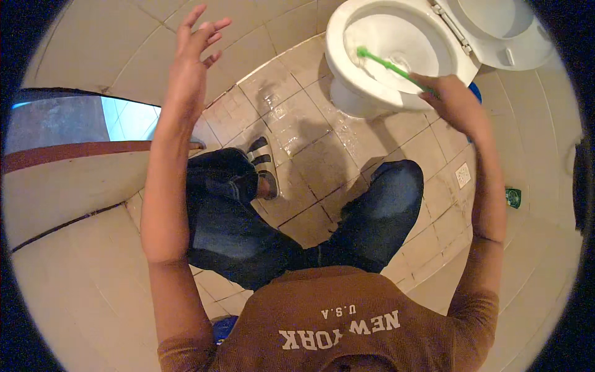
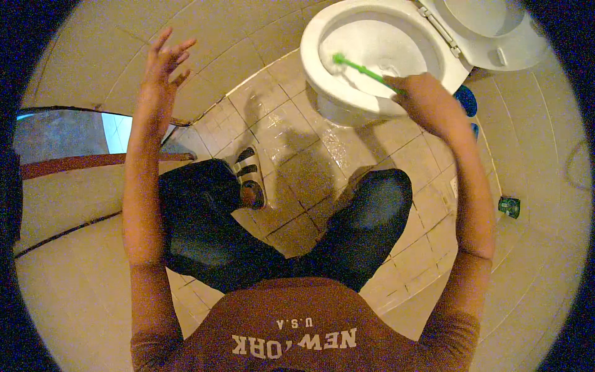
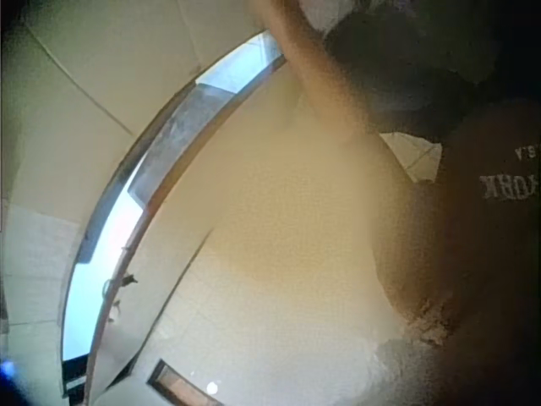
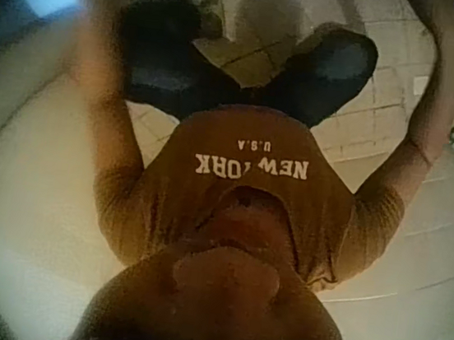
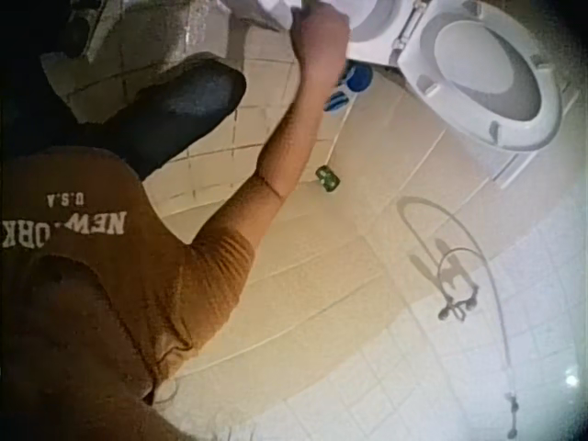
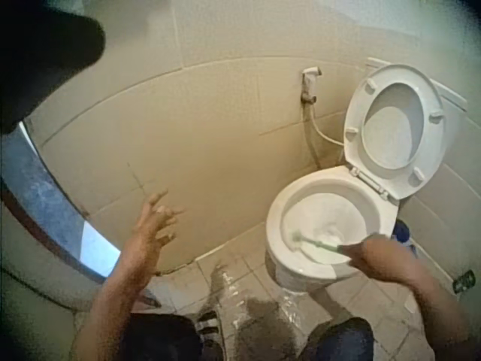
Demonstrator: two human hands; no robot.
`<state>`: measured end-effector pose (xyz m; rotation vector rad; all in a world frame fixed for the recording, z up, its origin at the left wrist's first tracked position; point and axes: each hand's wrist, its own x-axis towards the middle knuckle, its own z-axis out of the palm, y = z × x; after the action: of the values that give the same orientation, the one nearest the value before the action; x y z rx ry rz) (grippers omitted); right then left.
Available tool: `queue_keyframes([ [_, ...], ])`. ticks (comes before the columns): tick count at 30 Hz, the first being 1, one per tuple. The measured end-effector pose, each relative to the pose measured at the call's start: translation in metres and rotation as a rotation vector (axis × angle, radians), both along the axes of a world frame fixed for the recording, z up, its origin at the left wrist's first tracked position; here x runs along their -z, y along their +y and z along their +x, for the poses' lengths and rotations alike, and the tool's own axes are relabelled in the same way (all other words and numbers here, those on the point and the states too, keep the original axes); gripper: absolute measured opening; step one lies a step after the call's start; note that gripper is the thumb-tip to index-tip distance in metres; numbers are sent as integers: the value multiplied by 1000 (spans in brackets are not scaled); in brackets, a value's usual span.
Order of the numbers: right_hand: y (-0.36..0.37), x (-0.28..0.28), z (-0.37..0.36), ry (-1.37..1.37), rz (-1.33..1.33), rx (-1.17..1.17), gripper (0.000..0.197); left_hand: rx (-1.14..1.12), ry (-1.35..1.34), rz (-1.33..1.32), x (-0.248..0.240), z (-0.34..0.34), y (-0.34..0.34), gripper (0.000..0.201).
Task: The person scrubs the inside of a toilet bowl using a green toilet brush. They repeatedly scrub the bowl's interior surfaces, including the rim and water line, and occasionally rinse the brush in the bowl.
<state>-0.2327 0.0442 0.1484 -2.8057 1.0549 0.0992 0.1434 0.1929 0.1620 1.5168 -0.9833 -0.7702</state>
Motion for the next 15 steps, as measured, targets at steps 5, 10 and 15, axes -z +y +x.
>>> queue_keyframes([
  [5,-21,-74,-40,123,402,117,40,-95,-12,-4,10,32,7,56],
  [10,-36,-35,-14,83,312,78,36,-207,6,30,14,42,15,52],
  [15,-1,-19,-1,24,26,15,32,-214,-30,18,10,41,26,55],
])
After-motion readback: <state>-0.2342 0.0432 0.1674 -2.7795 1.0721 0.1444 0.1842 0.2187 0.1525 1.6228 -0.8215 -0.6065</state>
